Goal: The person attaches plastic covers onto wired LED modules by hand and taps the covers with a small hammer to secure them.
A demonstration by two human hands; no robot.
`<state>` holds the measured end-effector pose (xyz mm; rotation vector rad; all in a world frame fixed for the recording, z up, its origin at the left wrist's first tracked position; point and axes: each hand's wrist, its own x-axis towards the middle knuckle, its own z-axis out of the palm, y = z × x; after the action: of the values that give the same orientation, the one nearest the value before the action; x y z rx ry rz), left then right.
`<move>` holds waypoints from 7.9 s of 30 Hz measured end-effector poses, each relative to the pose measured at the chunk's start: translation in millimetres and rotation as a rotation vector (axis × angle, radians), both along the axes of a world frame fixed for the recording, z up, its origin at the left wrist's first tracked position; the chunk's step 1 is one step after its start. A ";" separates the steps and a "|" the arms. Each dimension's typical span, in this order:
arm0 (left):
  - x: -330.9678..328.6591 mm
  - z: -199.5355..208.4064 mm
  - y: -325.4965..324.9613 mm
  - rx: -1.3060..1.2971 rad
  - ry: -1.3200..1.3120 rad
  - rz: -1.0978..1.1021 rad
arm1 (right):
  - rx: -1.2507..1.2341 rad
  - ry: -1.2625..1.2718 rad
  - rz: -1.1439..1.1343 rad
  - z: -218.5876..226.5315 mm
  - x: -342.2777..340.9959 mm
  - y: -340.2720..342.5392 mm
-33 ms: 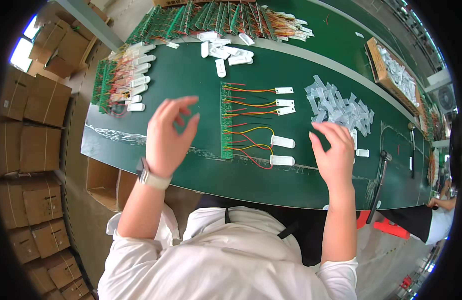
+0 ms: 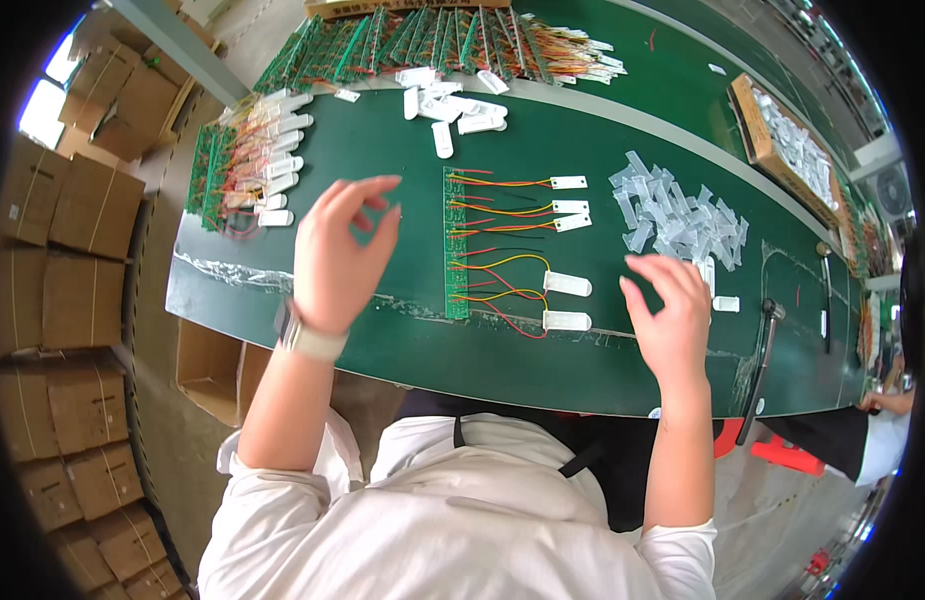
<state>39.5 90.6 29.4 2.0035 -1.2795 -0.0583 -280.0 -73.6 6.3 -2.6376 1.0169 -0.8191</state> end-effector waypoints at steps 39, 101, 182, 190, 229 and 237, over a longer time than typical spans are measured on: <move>-31.3 -17.2 -111.2 -0.054 -0.404 -0.275 | 0.451 0.235 -0.500 -2.1 -72.8 -86.6; -21.8 -21.8 -111.6 0.296 0.152 -0.333 | 0.136 -0.097 0.220 -25.3 39.7 -36.7; -58.8 -37.0 -14.4 0.292 -0.589 0.000 | 0.526 -0.449 0.396 -50.0 68.1 -36.2; -57.3 -42.5 -13.4 0.261 -0.632 -0.001 | 0.529 -0.431 0.381 -51.1 69.3 -36.1; -42.8 -43.6 -13.6 0.140 -0.458 -0.143 | 0.543 -0.431 0.335 -37.4 79.2 -23.0; -41.5 -41.0 -37.8 0.182 -0.282 -0.248 | 0.572 -0.519 0.327 -40.1 72.7 -28.9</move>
<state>-2.0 52.9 -11.5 2.0464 -1.7546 -0.0103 -207.4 -102.5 -33.9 -1.8928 0.5504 -0.8982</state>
